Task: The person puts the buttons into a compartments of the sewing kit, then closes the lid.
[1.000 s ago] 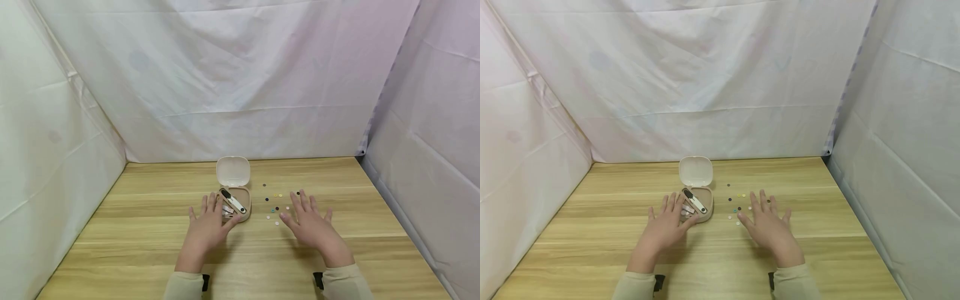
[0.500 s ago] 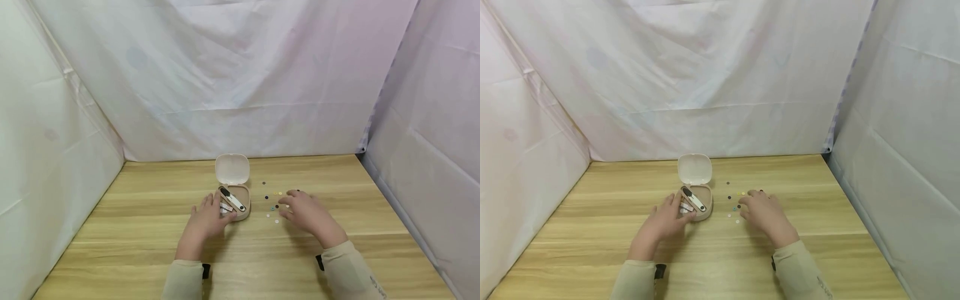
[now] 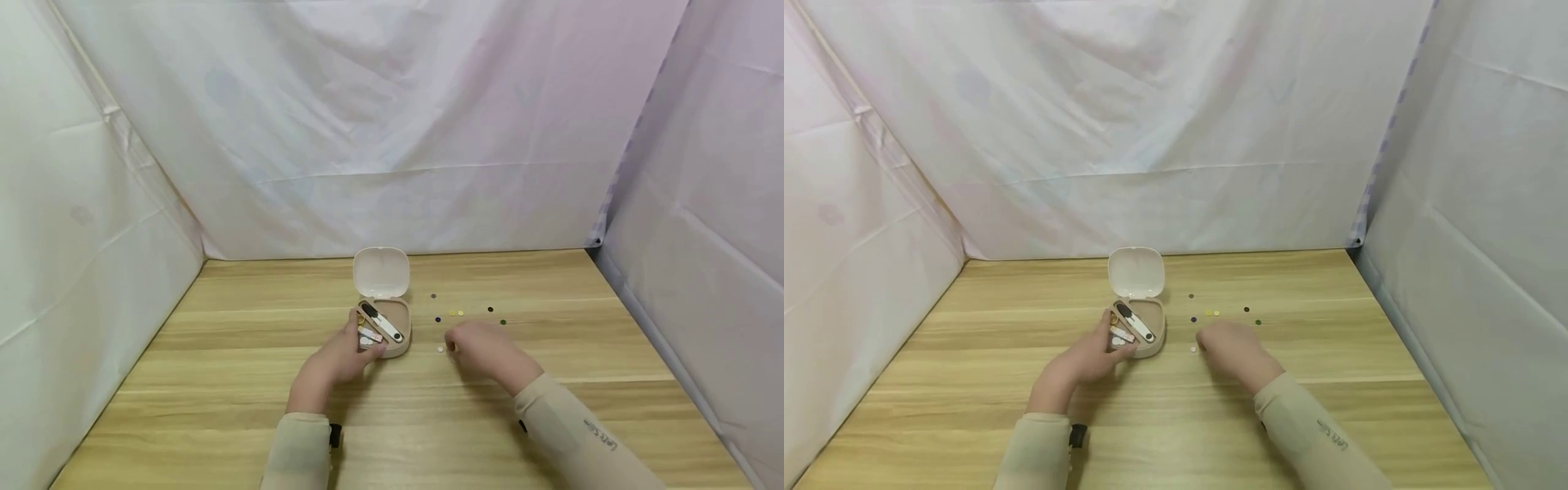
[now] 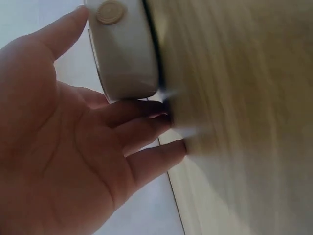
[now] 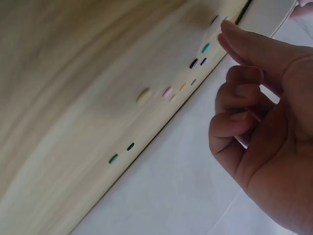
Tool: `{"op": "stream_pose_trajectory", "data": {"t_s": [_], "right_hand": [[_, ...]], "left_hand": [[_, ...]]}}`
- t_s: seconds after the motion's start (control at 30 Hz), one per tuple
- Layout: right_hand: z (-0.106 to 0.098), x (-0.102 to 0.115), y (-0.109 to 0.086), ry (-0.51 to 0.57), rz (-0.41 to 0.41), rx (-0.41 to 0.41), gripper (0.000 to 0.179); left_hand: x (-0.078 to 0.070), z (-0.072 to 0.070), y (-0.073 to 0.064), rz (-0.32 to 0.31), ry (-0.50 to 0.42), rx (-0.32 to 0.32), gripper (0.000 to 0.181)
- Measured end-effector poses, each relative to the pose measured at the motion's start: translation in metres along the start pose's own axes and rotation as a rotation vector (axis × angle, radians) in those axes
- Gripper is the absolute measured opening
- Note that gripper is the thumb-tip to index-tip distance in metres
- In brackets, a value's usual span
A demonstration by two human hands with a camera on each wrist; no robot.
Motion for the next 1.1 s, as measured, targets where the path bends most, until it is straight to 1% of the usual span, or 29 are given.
{"op": "stream_pose_trajectory", "data": {"t_s": [0.1,0.2,0.3,0.4,0.53,0.63,0.7,0.97,1.1], "right_hand": [[0.001,-0.001,0.003,-0.014,-0.036,-0.007,0.007],[0.000,-0.002,0.003,-0.026,-0.060,-0.007,0.014],[0.003,-0.005,0.004,-0.017,-0.047,0.014,0.013],[0.005,-0.007,0.005,-0.018,-0.048,0.011,0.012],[0.009,-0.010,0.005,0.020,-0.028,0.032,0.012],[0.014,-0.013,0.004,0.057,-0.007,0.051,0.013],[0.016,-0.014,0.003,0.063,-0.004,0.050,0.013],[0.012,-0.015,0.000,0.099,-0.001,0.041,0.014],[0.012,-0.015,0.000,0.096,-0.020,0.045,0.014]], "left_hand": [[0.003,0.000,0.000,-0.011,-0.025,0.033,0.106],[0.005,-0.002,0.001,-0.023,-0.035,0.051,0.104],[0.007,-0.003,0.002,-0.036,-0.035,0.053,0.101],[0.009,-0.003,0.004,-0.043,-0.037,0.045,0.102],[0.012,0.000,0.006,-0.044,-0.032,0.047,0.103],[0.016,0.003,0.008,-0.048,-0.011,0.052,0.104],[0.018,0.003,0.008,-0.053,0.003,0.053,0.104],[0.017,0.000,0.008,-0.043,0.023,0.053,0.103],[0.018,0.001,0.009,-0.047,0.029,0.054,0.103]]}}
Point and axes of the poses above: each hand's wrist, its own y-axis towards the middle knuckle, its own z-axis out of the palm, x = y × z, the point moved 6 cm from there along y, towards the middle knuckle, and after that the axes turned 9 degrees about -z, right-handed, at the moved point
